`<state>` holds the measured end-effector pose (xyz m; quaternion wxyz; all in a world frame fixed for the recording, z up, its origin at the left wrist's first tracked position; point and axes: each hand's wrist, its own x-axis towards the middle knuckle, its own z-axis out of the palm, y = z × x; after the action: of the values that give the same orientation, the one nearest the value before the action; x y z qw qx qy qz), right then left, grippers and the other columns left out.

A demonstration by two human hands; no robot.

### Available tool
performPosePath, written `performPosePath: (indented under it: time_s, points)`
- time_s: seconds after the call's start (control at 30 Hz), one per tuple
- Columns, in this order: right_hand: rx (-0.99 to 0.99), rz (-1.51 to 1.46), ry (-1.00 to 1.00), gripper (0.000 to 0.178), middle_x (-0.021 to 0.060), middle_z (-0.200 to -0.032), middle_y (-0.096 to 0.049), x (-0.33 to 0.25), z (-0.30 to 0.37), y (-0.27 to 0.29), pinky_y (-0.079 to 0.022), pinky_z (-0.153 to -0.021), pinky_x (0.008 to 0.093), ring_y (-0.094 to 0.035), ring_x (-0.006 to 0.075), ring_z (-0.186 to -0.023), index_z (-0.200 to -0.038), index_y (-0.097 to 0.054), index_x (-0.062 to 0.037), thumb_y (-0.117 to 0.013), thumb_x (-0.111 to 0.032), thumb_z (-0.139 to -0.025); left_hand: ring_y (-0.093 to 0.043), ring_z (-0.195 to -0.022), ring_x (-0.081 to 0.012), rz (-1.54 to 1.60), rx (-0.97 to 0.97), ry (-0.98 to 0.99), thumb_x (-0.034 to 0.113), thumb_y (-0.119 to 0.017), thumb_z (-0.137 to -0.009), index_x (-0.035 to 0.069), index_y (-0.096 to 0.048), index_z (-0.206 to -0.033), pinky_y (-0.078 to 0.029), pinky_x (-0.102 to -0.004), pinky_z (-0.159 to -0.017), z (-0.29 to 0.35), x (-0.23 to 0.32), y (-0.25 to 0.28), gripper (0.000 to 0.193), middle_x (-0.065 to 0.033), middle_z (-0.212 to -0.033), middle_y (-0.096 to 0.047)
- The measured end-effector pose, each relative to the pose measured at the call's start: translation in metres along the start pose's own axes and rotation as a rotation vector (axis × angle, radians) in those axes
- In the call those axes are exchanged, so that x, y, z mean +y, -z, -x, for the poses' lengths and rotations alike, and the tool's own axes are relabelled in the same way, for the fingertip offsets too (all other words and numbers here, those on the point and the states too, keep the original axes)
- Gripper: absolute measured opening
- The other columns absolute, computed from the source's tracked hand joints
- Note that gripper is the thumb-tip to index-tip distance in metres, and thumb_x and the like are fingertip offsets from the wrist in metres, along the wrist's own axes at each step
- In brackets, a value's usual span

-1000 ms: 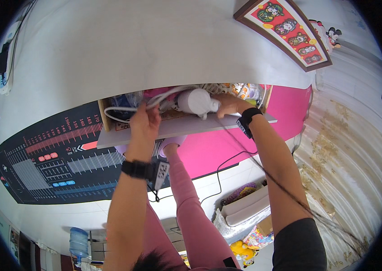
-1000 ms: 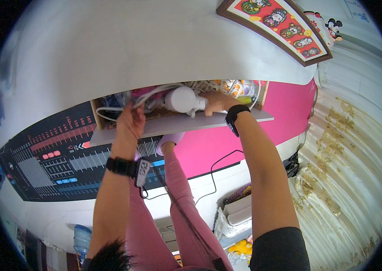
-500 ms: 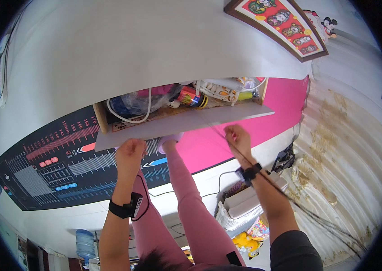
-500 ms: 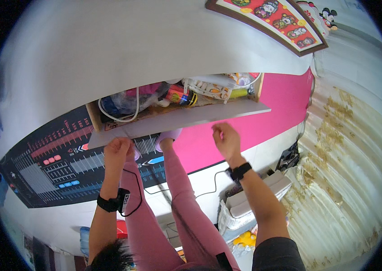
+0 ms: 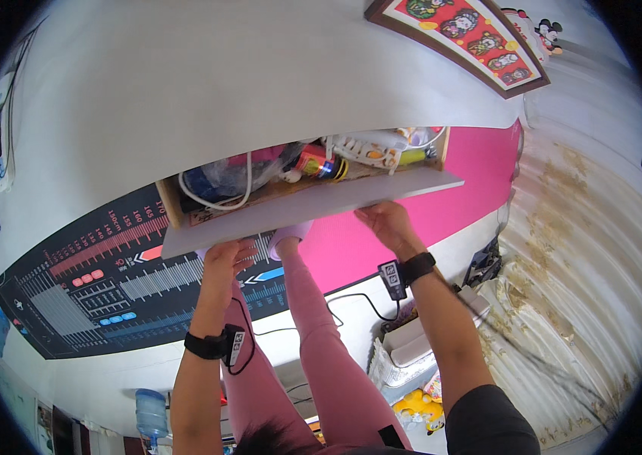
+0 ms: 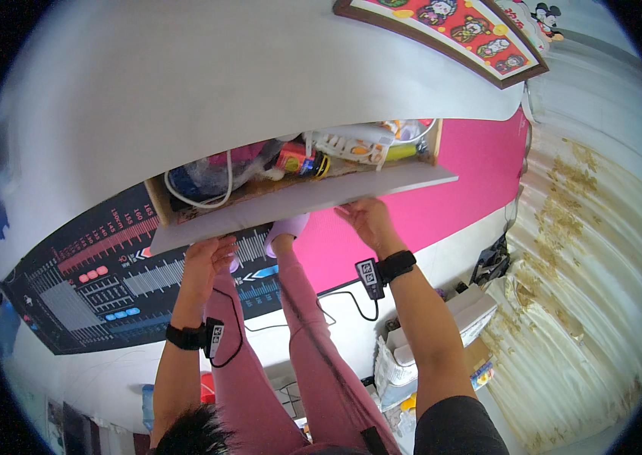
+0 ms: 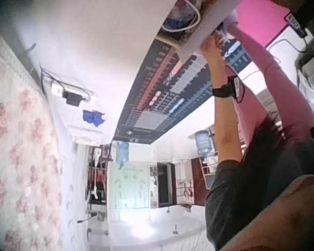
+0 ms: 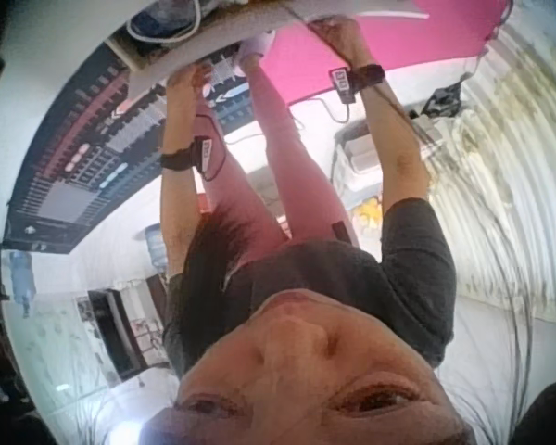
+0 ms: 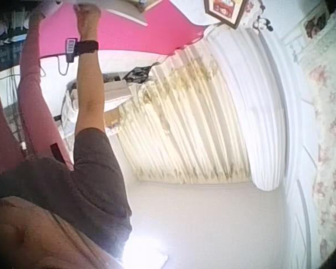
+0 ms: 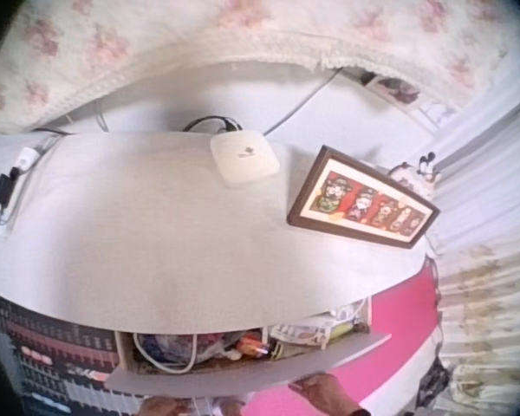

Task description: The person retrieves a blue cloth and wipes a white cabinet door, then moves to a white desk. They wipe the desk surface, open a drawer, and continue wiping around a power strip and other items. The person also wipes a framed picture and a small decorative item before placing them back.

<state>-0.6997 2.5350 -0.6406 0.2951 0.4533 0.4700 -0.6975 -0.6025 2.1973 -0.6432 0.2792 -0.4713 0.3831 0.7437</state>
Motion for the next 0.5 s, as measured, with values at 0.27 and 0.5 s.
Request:
performPosePath:
  time_s: [0.27, 0.5]
  points:
    - [-0.159, -0.094, 0.312, 0.045, 0.0171, -0.12, -0.055, -0.041, -0.025, -0.055, -0.044, -0.105, 0.0443, -0.057, 0.0319, -0.111, -0.129, -0.041, 0.0031, -0.045, 0.01, -0.085, -0.063, -0.104, -0.0295, 0.159, -0.149, -0.162, 0.01, -0.05, -0.09, -0.005, -0.052, -0.119, -0.051, -0.0342, -0.085, -0.03, 0.075, -0.03, 0.034, -0.0204, -0.12, -0.062]
    - [-0.129, -0.147, 0.435, 0.061, 0.0138, -0.14, -0.041, -0.047, -0.035, -0.112, -0.037, -0.108, 0.0479, -0.039, 0.0279, -0.132, -0.141, -0.032, -0.0075, -0.044, 0.008, -0.083, -0.059, -0.112, -0.0291, 0.421, -0.247, -0.132, -0.001, -0.047, -0.082, -0.004, -0.055, -0.117, -0.049, -0.0387, -0.091, -0.049, 0.111, -0.048, 0.036, -0.0167, -0.119, -0.06]
